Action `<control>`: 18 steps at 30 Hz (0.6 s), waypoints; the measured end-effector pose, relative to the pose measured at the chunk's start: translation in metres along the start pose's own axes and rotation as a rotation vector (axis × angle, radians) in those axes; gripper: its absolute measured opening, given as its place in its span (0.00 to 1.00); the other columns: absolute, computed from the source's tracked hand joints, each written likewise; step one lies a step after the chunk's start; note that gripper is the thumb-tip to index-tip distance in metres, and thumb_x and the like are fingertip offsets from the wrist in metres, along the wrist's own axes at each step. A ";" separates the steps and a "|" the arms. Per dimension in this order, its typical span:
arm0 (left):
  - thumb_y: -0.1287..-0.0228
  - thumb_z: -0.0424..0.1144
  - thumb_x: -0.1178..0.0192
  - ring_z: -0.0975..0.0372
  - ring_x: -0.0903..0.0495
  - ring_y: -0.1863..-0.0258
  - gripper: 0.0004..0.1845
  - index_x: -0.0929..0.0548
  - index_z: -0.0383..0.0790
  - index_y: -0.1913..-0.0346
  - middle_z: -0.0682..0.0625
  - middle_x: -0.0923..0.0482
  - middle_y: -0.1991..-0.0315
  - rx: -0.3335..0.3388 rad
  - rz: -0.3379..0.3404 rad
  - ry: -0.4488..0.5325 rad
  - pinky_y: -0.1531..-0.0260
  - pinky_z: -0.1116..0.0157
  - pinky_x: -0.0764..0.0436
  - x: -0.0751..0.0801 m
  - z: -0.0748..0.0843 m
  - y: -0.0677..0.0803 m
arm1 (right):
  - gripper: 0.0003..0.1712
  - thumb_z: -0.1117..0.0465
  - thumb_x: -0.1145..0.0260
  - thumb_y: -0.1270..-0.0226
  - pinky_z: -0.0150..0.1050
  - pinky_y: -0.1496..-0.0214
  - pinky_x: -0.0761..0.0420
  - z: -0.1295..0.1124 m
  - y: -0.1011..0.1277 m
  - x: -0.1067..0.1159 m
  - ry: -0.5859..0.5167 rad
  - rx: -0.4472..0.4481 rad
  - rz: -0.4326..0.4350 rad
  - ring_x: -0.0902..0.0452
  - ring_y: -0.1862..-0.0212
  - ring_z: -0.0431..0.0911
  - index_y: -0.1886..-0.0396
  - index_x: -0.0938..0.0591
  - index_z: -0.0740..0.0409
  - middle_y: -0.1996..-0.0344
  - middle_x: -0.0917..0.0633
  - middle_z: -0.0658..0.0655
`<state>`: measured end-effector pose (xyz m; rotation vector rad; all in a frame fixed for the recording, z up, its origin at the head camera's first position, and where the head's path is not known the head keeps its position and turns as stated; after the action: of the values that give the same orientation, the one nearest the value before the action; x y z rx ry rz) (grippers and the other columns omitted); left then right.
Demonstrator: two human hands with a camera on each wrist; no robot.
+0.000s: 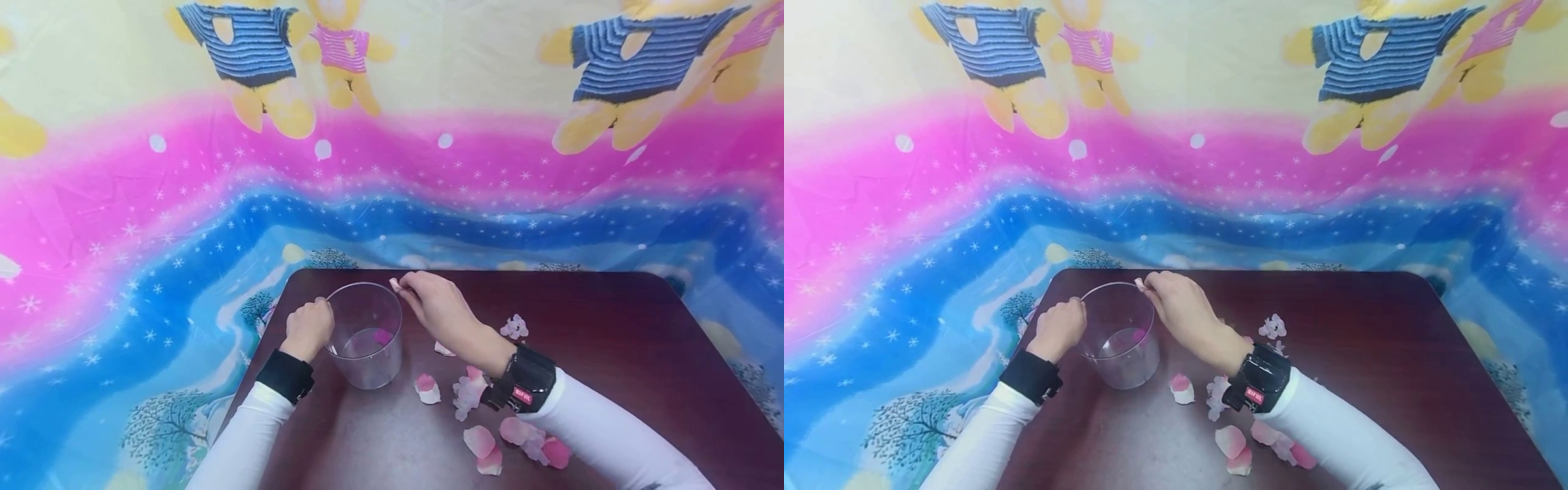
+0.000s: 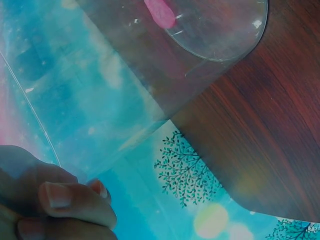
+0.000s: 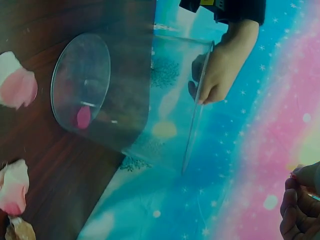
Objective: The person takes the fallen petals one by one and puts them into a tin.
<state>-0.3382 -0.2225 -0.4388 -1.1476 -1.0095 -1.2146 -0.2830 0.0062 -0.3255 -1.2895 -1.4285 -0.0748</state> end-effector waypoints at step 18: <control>0.20 0.42 0.58 0.39 0.15 0.67 0.20 0.22 0.28 0.61 0.32 0.17 0.70 0.007 -0.002 -0.006 0.66 0.45 0.16 -0.001 0.001 -0.002 | 0.42 0.33 0.41 0.31 0.59 0.22 0.43 -0.001 0.006 -0.086 0.187 -0.037 -0.416 0.46 0.20 0.59 0.23 0.34 0.45 0.22 0.36 0.61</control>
<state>-0.3398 -0.2214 -0.4394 -1.1455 -1.0192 -1.2094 -0.2998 -0.0460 -0.3915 -0.9686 -1.5163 -0.4898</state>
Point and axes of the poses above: each hand's wrist, its own y-axis away from the middle knuckle, its own x-axis out of the back of the hand, z = x × y, the point moved 9 cm from there along -y, towards the middle knuckle
